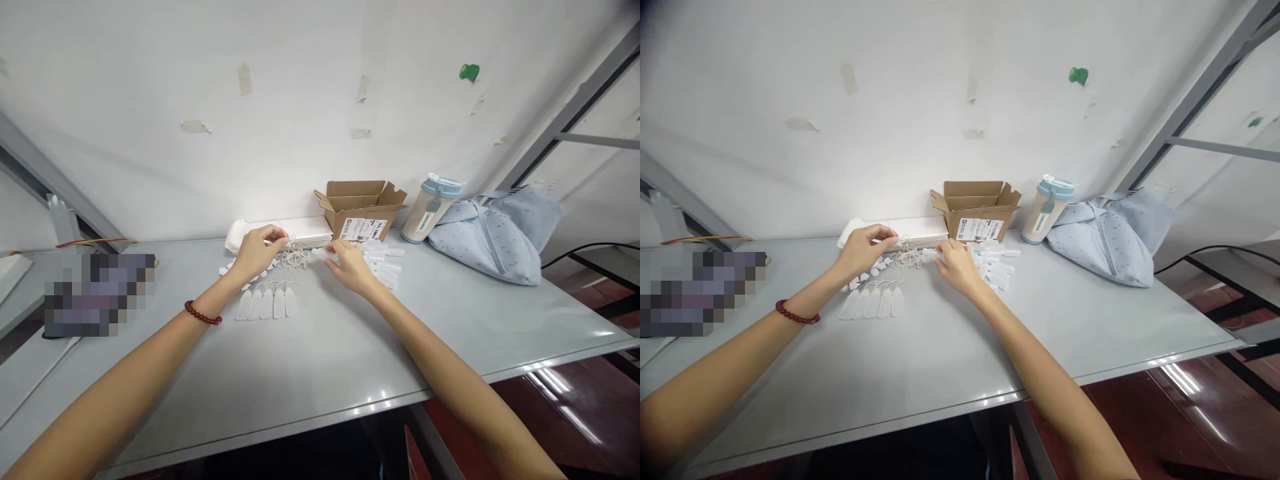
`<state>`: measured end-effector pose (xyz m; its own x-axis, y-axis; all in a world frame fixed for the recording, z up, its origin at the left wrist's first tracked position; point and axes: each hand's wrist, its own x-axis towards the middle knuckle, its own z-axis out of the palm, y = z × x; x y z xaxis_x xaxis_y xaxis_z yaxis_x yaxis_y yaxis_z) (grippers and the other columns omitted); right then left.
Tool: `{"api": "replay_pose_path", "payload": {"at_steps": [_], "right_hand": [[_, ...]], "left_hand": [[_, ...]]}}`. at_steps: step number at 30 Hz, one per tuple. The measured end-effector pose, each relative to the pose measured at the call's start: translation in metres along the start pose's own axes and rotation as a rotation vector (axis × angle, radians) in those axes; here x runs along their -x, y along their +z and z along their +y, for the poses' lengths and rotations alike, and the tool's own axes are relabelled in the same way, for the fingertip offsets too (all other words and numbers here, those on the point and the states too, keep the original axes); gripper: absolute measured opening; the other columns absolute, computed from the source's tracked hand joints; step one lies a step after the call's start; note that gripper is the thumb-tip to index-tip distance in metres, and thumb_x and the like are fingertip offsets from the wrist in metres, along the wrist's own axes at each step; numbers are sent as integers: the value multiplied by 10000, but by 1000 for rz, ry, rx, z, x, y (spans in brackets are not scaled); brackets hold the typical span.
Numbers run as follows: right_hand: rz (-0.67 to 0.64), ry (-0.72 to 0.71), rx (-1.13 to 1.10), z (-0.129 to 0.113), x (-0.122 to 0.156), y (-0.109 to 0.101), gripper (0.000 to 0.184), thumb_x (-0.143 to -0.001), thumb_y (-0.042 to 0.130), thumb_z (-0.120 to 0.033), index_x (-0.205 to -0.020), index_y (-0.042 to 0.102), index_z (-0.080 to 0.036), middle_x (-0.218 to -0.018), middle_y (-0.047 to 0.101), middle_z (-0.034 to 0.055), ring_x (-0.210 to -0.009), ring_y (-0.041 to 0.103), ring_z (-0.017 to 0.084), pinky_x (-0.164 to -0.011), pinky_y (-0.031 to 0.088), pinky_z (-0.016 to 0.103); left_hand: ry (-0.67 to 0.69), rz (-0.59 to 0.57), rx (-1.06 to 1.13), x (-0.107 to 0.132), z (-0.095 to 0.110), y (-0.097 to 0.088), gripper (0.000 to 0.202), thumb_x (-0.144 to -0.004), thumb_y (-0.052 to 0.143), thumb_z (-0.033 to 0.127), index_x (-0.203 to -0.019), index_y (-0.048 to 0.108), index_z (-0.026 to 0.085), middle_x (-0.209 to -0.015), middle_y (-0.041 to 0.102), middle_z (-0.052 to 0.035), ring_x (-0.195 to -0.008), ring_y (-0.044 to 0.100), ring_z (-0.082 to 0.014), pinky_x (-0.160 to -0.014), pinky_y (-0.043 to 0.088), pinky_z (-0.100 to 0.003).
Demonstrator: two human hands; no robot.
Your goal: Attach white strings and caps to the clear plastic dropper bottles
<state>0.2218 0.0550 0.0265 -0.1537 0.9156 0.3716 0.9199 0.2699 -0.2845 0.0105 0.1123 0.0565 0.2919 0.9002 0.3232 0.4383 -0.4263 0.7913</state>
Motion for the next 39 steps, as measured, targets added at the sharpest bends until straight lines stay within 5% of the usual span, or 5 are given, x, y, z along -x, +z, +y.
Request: {"api": "replay_pose_path", "payload": {"at_steps": [6,13,20,27,39], "right_hand": [[-76,164,-900,-17,3,-6,214,-831,584,-355,-935,586,-168,-1004,647,65,-913,595,179,-800,445,314],[-282,201,-1421,-24,4,-10,295,-747,695,-410,-923,644,-179,-1057,662,69,-954,616,184,-820,451,303],[-251,274,-1465,-23,3,-10,278,-689,762,-389,-832,695,-161,-889,711,57,-917,652,189,-904,425,334],[-275,264,-1541,-19,2,-9,248,-712,751,-371,-819,722,-150,-862,722,67,-881,660,183,-934,432,341],[-229,299,-1513,-15,2,-9,252,-746,721,-368,-900,699,-170,-1056,695,95,-1030,628,201,-943,420,343]], "left_hand": [[-136,-60,227,7,12,3,189,-691,671,351,-746,639,173,-821,687,-37,-734,608,-164,-672,469,-283],[-185,-123,401,16,20,11,201,-706,670,351,-753,616,163,-785,688,-44,-769,636,-172,-684,475,-288],[-32,-193,239,19,20,16,166,-757,621,331,-799,637,172,-833,689,-33,-766,643,-173,-749,509,-320],[-87,-232,271,21,23,15,197,-742,625,244,-918,677,172,-947,727,-59,-934,671,-222,-876,506,-365],[-137,-44,142,0,9,11,154,-687,668,290,-777,684,167,-769,703,-42,-683,634,-176,-663,497,-306]]}}
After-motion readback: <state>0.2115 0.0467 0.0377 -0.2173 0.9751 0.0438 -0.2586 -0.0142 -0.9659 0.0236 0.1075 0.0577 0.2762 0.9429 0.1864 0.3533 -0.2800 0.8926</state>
